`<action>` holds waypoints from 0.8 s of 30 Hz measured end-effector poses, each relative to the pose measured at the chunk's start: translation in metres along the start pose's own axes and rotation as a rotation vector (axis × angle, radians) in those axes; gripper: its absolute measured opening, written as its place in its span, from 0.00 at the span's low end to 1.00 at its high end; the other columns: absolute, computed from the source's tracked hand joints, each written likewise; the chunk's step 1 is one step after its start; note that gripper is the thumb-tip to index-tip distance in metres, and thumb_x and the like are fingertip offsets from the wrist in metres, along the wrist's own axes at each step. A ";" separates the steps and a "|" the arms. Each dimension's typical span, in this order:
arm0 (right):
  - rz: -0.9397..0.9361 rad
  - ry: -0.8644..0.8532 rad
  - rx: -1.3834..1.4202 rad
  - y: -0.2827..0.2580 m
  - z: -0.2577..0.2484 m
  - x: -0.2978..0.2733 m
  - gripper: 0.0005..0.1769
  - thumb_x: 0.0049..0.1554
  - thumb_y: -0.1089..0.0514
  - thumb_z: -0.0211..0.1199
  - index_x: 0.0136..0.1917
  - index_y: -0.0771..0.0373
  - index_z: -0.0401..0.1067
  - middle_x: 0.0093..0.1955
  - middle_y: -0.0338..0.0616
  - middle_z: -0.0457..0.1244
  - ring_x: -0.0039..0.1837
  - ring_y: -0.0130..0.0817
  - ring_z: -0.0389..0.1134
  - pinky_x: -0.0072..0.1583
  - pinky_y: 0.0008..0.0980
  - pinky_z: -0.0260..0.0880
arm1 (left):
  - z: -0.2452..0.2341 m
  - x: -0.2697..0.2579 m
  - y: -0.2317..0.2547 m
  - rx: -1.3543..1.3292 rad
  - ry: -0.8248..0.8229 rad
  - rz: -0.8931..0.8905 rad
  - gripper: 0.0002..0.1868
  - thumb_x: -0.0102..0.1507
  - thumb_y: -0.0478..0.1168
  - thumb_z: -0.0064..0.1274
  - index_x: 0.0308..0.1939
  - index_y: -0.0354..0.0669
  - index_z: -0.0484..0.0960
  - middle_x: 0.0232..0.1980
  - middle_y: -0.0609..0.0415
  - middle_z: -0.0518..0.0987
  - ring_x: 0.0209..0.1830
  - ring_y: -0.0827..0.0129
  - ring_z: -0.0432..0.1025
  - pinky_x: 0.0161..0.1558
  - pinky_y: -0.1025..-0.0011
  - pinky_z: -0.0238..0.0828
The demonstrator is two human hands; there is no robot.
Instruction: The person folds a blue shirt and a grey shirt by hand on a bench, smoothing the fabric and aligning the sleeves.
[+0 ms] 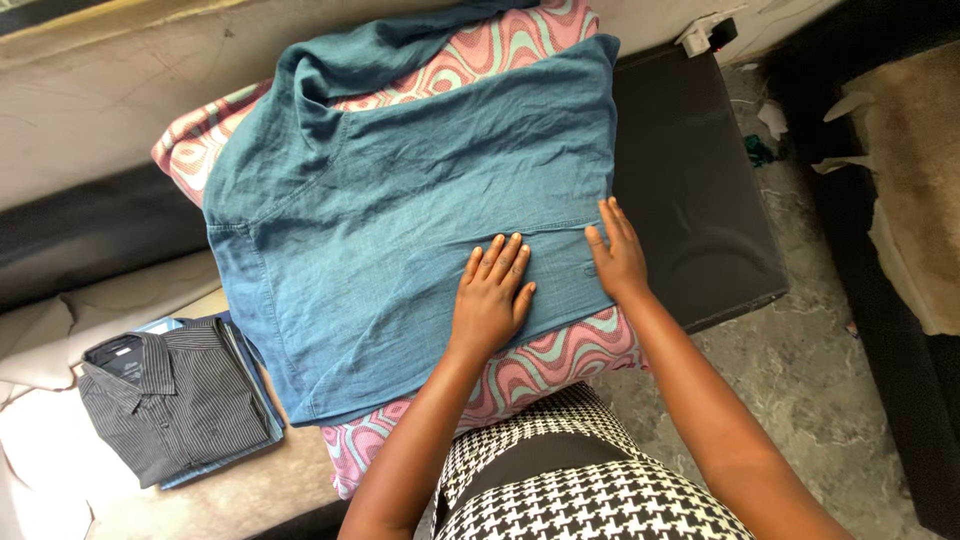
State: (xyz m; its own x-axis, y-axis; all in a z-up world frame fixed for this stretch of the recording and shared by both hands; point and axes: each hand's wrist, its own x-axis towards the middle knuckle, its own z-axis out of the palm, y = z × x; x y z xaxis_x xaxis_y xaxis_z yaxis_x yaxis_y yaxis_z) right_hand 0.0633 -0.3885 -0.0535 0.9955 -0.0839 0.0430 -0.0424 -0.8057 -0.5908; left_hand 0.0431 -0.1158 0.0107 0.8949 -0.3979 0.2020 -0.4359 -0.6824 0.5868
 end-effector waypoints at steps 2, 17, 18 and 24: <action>0.027 -0.038 0.058 0.019 0.001 0.003 0.36 0.68 0.41 0.51 0.78 0.69 0.57 0.80 0.61 0.52 0.81 0.54 0.51 0.78 0.43 0.49 | 0.000 0.000 -0.001 0.002 -0.005 -0.006 0.29 0.67 0.50 0.50 0.71 0.42 0.72 0.77 0.49 0.67 0.79 0.57 0.57 0.77 0.53 0.47; -0.251 0.231 -0.112 -0.011 -0.001 0.111 0.25 0.60 0.47 0.70 0.61 0.67 0.72 0.59 0.58 0.66 0.62 0.57 0.66 0.63 0.49 0.66 | -0.049 0.041 -0.029 -0.298 0.156 -0.107 0.18 0.66 0.37 0.57 0.61 0.46 0.81 0.67 0.53 0.78 0.63 0.57 0.76 0.61 0.62 0.74; -0.203 0.147 -0.095 -0.026 -0.001 0.132 0.25 0.60 0.48 0.70 0.63 0.65 0.71 0.62 0.56 0.65 0.65 0.56 0.65 0.65 0.49 0.65 | -0.055 0.058 -0.039 -0.221 0.200 -0.028 0.20 0.65 0.36 0.59 0.62 0.45 0.80 0.66 0.51 0.79 0.61 0.55 0.77 0.59 0.61 0.74; -0.403 0.144 -0.388 -0.104 0.011 0.198 0.48 0.51 0.54 0.75 0.79 0.59 0.58 0.81 0.61 0.49 0.78 0.61 0.51 0.72 0.59 0.50 | -0.096 0.159 -0.141 0.139 0.642 -0.045 0.32 0.57 0.37 0.60 0.65 0.38 0.74 0.67 0.37 0.74 0.69 0.42 0.63 0.67 0.51 0.60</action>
State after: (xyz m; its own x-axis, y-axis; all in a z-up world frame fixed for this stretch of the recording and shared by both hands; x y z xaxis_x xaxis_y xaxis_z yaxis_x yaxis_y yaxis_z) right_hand 0.2654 -0.3144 0.0077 0.9190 0.2176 0.3289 0.2834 -0.9443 -0.1672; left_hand 0.2559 -0.0241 0.0355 0.7731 0.0482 0.6325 -0.3667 -0.7796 0.5077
